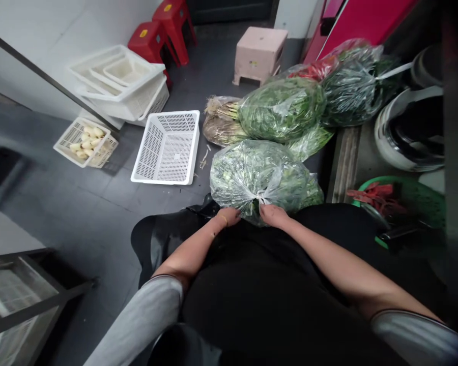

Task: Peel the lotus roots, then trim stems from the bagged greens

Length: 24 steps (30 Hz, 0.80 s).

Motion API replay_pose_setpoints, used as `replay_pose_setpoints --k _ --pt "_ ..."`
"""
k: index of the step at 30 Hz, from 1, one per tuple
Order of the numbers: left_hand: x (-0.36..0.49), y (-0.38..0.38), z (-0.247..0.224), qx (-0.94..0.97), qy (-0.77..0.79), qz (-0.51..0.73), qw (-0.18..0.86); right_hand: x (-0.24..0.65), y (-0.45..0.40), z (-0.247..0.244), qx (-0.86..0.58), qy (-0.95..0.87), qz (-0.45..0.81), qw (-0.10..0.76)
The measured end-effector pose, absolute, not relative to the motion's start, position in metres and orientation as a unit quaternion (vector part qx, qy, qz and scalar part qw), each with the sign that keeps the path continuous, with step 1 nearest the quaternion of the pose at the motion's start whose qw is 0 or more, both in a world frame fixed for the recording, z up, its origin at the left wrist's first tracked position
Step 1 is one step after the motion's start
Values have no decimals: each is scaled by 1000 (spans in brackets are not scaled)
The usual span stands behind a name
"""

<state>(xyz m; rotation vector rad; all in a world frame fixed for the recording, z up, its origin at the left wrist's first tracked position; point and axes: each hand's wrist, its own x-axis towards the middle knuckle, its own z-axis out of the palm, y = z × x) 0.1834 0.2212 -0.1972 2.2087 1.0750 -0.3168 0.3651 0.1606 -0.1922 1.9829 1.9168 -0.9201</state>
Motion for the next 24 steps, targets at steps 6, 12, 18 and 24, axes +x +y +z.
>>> replay_pose_setpoints --k 6,12,18,24 --pt "266 257 -202 868 384 -117 293 370 154 -172 675 659 -319 92" --pt "274 272 -216 832 458 -151 273 391 173 -156 601 742 -296 -27" --pt "262 269 -217 788 530 -69 305 427 222 -182 685 670 -280 59" --pt "268 273 -239 726 546 76 411 431 195 -192 712 644 -278 13"
